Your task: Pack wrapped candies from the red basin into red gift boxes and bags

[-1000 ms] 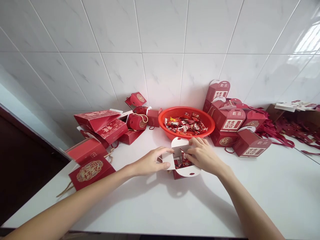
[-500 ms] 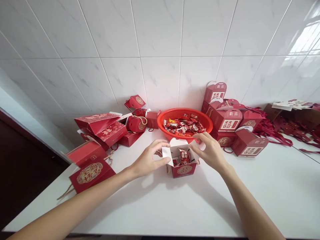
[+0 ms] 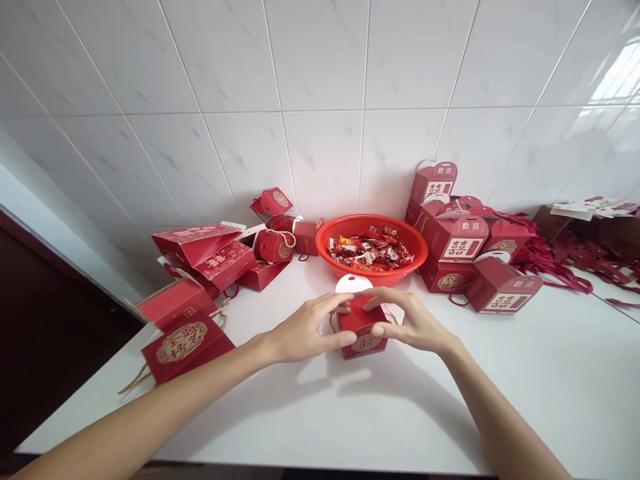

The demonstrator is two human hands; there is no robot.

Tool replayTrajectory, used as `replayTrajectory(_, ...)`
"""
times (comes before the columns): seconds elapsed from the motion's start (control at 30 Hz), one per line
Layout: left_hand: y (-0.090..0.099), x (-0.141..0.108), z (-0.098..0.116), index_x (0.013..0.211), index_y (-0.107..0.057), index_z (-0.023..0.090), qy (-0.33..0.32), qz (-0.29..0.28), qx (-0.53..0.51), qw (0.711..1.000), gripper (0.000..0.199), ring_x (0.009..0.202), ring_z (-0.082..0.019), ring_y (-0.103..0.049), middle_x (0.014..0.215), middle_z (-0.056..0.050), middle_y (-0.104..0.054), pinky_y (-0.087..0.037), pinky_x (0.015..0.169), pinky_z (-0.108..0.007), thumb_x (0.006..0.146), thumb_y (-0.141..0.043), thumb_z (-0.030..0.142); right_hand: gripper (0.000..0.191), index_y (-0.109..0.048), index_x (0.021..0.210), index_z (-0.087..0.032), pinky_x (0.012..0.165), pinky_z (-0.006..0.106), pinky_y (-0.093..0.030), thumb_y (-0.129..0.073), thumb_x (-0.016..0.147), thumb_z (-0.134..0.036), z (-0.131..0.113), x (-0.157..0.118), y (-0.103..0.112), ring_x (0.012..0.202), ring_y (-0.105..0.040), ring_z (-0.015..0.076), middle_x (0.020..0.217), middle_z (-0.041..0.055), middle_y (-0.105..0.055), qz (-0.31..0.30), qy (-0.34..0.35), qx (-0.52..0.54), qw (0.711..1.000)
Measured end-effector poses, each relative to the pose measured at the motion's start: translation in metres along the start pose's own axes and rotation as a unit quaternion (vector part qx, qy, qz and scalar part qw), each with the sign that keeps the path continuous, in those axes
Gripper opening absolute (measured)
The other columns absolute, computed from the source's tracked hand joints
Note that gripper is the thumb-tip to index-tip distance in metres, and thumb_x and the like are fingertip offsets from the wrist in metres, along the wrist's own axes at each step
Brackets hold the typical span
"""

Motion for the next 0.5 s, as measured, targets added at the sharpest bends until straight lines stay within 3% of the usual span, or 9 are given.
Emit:
replayTrajectory(0.13,0.012,-0.002,-0.009,0.140,-0.050,0.026,0.039,0.097,0.013,0.994,0.061,0.094,-0.021,-0.069,0.124,-0.008,-0.063,-0.057,0.089,-0.039,0.083,-0.070,0.036,0.050,-0.068,0.120,-0.024,0.095,0.043,-0.054,-0.079,0.078,-0.050,0.002,-0.001,-0.012,0.107,-0.069,0.0276,0.117,0.0086,-0.073,-0.031,0.002,0.031,0.999)
replayTrajectory(0.23,0.020,-0.006,-0.018,0.145,-0.044,0.025,0.061,0.145,0.050,0.986,0.078,0.117,-0.028,-0.060,0.143,-0.013,-0.049,-0.053,0.099,-0.043,0.075,-0.075,0.037,0.049,-0.065,0.124,-0.025,0.101,0.046,-0.052,-0.077,0.081,-0.044,0.006,0.001,-0.019,0.118,-0.064,0.0284,0.129,0.0111,-0.066,0.022,0.020,0.006,1.000)
replayTrajectory(0.33,0.023,-0.006,-0.027,0.149,-0.039,0.021,0.103,0.142,0.051,0.983,0.091,0.134,-0.035,-0.048,0.151,-0.016,-0.041,-0.045,0.109,-0.049,0.070,-0.079,0.042,0.058,-0.059,0.131,-0.026,0.107,0.048,-0.048,-0.078,0.080,-0.045,0.012,0.003,-0.021,0.131,-0.053,0.0298,0.141,0.0133,-0.055,0.083,0.037,-0.028,0.995)
replayTrajectory(0.4,0.023,-0.005,-0.028,0.145,-0.044,0.021,0.108,0.130,0.042,0.985,0.085,0.132,-0.035,-0.050,0.147,-0.014,-0.048,-0.044,0.110,-0.049,0.070,-0.078,0.040,0.064,-0.056,0.134,-0.026,0.108,0.049,-0.046,-0.079,0.078,-0.049,0.019,0.005,-0.020,0.132,-0.053,0.0297,0.139,0.0131,-0.056,0.096,0.023,-0.032,0.995)
replayTrajectory(0.5,0.019,-0.004,-0.022,0.123,-0.063,0.023,0.072,0.103,0.039,0.991,0.050,0.127,-0.032,-0.055,0.139,-0.010,-0.056,-0.045,0.109,-0.046,0.076,-0.073,0.037,0.068,-0.055,0.133,-0.025,0.105,0.048,-0.048,-0.077,0.076,-0.055,0.033,0.006,-0.020,0.126,-0.057,0.0293,0.136,0.0129,-0.058,0.086,-0.029,-0.014,0.996)
Point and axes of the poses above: each hand's wrist, its own x-axis towards the middle knuckle, its own y-axis out of the back of the hand, z = x × y, the point moved 7 cm from there along x, towards the middle knuckle
